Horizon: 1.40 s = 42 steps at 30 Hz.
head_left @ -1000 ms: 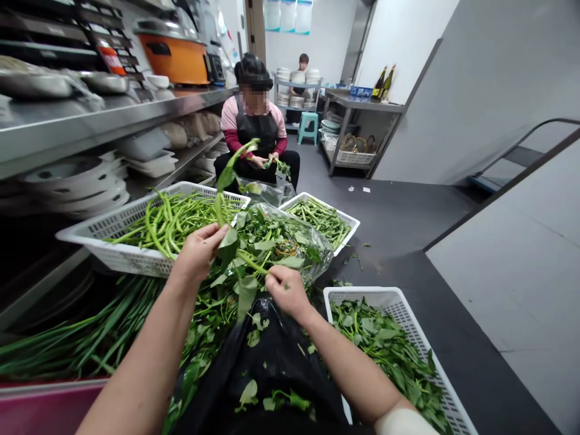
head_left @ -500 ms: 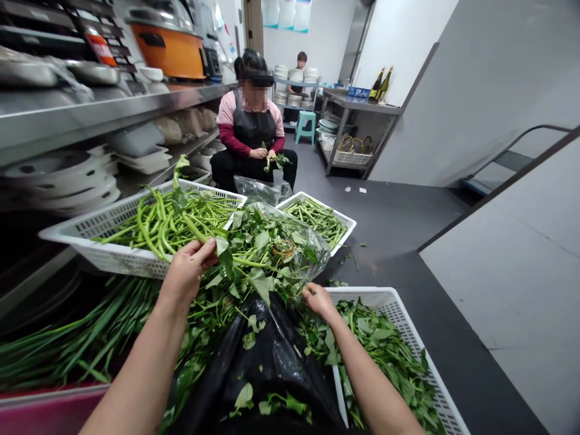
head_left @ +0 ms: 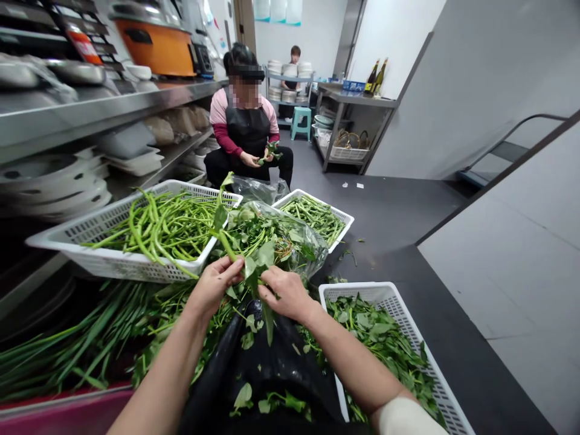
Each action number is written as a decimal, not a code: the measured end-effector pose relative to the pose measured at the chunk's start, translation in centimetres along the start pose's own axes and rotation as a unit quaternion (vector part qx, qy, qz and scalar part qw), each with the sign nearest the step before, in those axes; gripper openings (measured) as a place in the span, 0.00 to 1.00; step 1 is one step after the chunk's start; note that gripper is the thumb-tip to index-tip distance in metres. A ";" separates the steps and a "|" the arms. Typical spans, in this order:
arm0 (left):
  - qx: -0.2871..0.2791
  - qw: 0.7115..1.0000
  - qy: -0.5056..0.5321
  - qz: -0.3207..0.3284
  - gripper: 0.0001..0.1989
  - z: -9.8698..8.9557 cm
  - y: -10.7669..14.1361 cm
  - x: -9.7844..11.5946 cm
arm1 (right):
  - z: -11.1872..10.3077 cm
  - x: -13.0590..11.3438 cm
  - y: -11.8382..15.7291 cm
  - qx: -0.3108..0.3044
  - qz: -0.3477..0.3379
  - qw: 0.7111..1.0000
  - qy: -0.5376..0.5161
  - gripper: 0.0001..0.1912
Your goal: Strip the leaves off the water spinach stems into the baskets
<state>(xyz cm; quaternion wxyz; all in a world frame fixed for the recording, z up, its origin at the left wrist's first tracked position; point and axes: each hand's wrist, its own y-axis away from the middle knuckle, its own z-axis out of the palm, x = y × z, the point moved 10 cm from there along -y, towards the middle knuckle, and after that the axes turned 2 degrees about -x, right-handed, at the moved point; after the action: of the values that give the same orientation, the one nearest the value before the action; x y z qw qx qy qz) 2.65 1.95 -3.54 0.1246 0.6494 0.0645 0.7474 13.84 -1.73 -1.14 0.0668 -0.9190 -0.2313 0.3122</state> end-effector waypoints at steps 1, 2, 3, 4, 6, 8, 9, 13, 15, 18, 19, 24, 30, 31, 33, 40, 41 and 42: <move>0.006 1.000 0.007 -0.004 0.26 0.2 0.1 -0.5 | 0.3 0.9 0.1 0.022 0.013 0.998 -0.055 0.10; 0.014 1.000 0.014 -0.005 0.27 0.3 0.3 -0.9 | 0.4 2.7 0.3 0.052 0.053 0.990 -0.121 0.13; 0.021 1.000 0.021 -0.005 0.27 0.5 0.4 -1.3 | 0.6 5.0 0.9 0.085 0.115 0.972 -0.184 0.14; 0.027 0.999 0.025 -0.004 0.28 0.7 0.6 -1.6 | 0.7 7.7 2.1 0.117 0.186 0.947 -0.233 0.15; 0.034 0.999 0.024 -0.003 0.27 0.9 0.8 -2.1 | 0.9 12.6 5.4 0.149 0.306 0.900 -0.271 0.16; 0.025 1.000 0.014 -0.014 0.26 0.9 0.8 -2.5 | 0.3 15.8 9.0 0.137 0.345 0.894 -0.252 0.17; 0.018 1.000 0.007 -0.019 0.25 0.9 0.8 -2.7 | 0.0 17.1 10.7 0.119 0.354 0.896 -0.241 0.16; 0.001 0.999 -0.030 -0.018 0.23 1.2 0.2 -3.2 | -2.4 18.2 15.4 0.097 0.370 0.909 -0.167 0.10; -0.002 0.998 -0.056 -0.013 0.24 1.9 0.1 -3.7 | -3.0 15.3 14.1 0.095 0.325 0.929 -0.150 0.06; -0.022 0.995 -0.102 -0.004 0.24 3.6 0.3 -4.0 | -2.1 8.7 8.9 0.061 0.207 0.956 -0.198 0.09; -0.032 0.992 -0.119 0.002 0.23 4.1 0.4 -3.9 | -1.6 6.6 7.2 0.049 0.173 0.962 -0.206 0.09; -0.049 0.981 -0.186 0.008 0.21 4.4 1.3 -3.2 | 1.7 3.2 2.4 -0.035 0.091 0.954 -0.284 0.09; -0.120 0.979 -0.153 -0.054 0.21 4.7 2.1 -4.5 | -1.0 10.1 2.9 0.122 0.198 0.934 -0.272 0.12; -0.125 0.981 -0.135 -0.067 0.20 4.7 2.1 -4.7 | -1.1 10.5 3.3 0.133 0.219 0.919 -0.300 0.12; -0.118 0.985 -0.092 -0.081 0.21 4.4 2.0 -4.9 | 0.2 9.4 3.7 0.084 0.216 0.891 -0.390 0.11; -0.084 0.990 -0.105 -0.038 0.21 3.2 1.2 -4.2 | 5.2 3.0 4.7 -0.087 0.186 0.849 -0.486 0.07; -0.079 0.989 -0.118 -0.031 0.21 3.1 1.2 -4.2 | 5.1 2.7 4.6 -0.094 0.170 0.857 -0.477 0.07; -0.077 0.988 -0.130 -0.023 0.21 3.0 1.2 -4.3 | 4.8 2.4 4.4 -0.100 0.149 0.871 -0.457 0.07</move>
<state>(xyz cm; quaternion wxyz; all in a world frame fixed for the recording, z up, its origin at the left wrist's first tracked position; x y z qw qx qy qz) 5.98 -0.56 -6.85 0.1989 0.7275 0.0051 0.6566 14.32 -4.60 -7.44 -0.1863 -0.6990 -0.1263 0.6788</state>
